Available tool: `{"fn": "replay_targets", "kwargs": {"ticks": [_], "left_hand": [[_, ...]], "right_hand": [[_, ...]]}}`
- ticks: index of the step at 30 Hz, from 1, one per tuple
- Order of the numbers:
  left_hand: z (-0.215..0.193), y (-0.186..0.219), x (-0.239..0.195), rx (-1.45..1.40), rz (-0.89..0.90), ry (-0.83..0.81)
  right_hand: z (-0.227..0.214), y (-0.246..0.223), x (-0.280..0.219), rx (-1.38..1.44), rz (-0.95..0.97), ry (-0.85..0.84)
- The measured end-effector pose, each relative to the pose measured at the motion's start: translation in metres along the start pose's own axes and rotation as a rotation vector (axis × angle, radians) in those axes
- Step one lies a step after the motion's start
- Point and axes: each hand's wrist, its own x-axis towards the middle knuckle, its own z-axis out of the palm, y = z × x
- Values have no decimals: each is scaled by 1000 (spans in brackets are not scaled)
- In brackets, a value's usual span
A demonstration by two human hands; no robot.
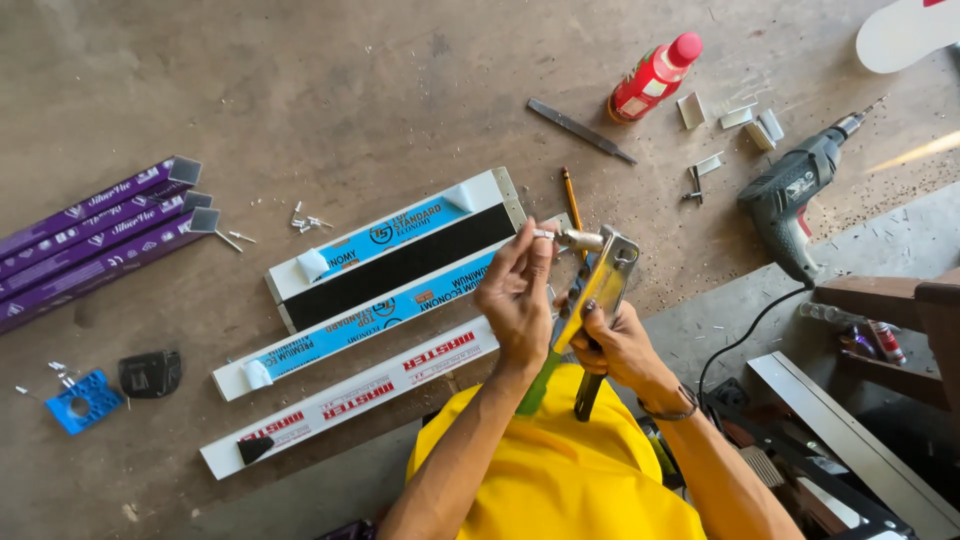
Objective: Assembling aluminum frame components by marking, drilling holes, and installing rivets.
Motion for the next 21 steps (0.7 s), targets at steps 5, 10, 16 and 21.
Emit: {"fn": "replay_targets", "kwargs": {"ticks": [5,10,16,21], "left_hand": [[-3,-23,-33,133,-215,-134],[9,-38,20,193,-192,100],[37,-16,11,212,-140,267],[-4,-25,31,435,-106,-322]], "right_hand": [[-3,-3,8,-197,71,-64],[33,-74,4,-692,28,-133],[6,-81,5,-919,-48,-201],[-45,-103,9,-1214,-118,-32]]}}
